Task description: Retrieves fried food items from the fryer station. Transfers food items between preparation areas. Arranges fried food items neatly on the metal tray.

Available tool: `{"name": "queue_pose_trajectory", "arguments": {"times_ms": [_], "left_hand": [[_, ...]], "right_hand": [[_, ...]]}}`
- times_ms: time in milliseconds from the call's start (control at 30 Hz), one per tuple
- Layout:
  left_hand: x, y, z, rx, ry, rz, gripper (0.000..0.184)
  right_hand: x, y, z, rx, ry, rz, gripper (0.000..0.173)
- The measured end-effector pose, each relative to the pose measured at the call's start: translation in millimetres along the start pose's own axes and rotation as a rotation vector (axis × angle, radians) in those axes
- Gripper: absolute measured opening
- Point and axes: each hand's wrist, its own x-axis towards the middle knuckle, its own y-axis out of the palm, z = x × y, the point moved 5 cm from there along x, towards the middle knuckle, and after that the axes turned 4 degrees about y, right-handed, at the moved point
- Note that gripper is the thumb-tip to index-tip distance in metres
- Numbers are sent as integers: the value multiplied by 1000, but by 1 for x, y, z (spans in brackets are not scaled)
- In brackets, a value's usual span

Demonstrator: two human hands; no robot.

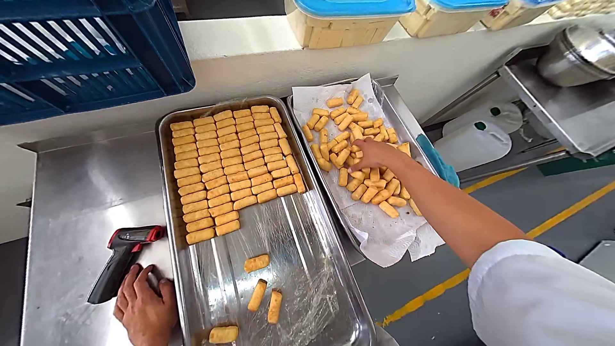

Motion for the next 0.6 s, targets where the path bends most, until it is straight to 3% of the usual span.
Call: {"name": "queue_pose_trajectory", "arguments": {"times_ms": [100,167,267,400,500,600], "left_hand": [[-1,0,2,6,-4,-7,60],[0,1,2,4,-7,-12,60],[2,0,1,6,-21,-9,61],[5,-3,-10,-19,-32,32,58],[2,-5,-4,-10,-51,47,56],[1,-4,-1,1,-45,62,58]], "right_hand": [[-3,3,3,2,-76,27,95],[-1,2,-6,114,-94,-4,77],[-1,0,-27,507,-28,-96,49],[-23,-1,-43,944,89,-162,43],[-51,-12,-23,1109,63,-237,29],[-105,-17,37,1179,-48,-190,21]]}}
